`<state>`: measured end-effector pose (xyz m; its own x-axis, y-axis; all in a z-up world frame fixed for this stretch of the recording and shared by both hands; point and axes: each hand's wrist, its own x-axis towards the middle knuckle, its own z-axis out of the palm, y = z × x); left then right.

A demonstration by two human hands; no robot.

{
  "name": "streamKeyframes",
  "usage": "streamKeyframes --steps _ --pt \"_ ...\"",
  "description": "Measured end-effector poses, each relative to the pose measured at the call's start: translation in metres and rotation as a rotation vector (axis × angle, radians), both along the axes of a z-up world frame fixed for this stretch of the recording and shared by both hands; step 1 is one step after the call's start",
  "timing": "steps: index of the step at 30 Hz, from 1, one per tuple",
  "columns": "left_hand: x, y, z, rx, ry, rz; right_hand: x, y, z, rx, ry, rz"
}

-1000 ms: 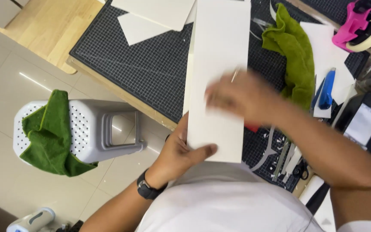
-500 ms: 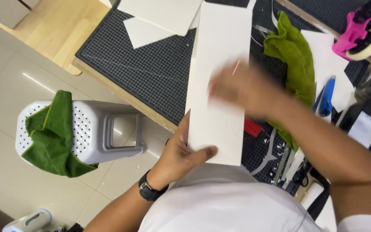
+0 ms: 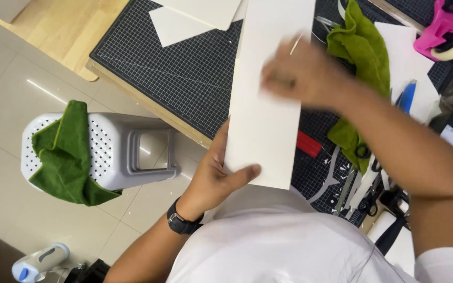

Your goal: Smoothing the edges of a white box with a scraper and trimming excess material with scissors on a cutting mat.

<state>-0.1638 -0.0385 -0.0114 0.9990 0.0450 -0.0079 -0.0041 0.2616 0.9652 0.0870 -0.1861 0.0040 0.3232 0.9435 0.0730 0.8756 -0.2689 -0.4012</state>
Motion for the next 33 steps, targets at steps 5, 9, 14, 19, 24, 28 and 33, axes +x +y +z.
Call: streamKeyframes --steps 5,9,14,19,24,28,33 --pt "0.0 -0.006 0.005 0.026 -0.05 0.025 -0.043 -0.006 0.017 0.293 -0.043 0.18" --pt "-0.006 -0.003 -0.014 0.091 -0.011 0.036 -0.033 -0.005 0.009 -0.205 0.367 -0.055" --pt "-0.003 0.0 0.004 0.043 -0.017 0.003 -0.002 -0.012 0.003 0.149 0.042 -0.074" --pt "0.0 0.003 0.008 0.069 -0.041 -0.023 -0.035 -0.014 -0.002 0.29 0.12 0.469" --pt "-0.002 0.004 0.007 0.079 -0.046 -0.008 0.002 -0.022 0.023 0.104 0.061 -0.262" --pt "0.0 0.006 0.012 0.056 -0.054 -0.04 -0.052 -0.013 0.013 0.288 0.186 0.489" --pt "0.001 0.006 0.009 0.036 -0.026 -0.036 0.045 -0.044 -0.013 0.283 -0.084 -0.156"
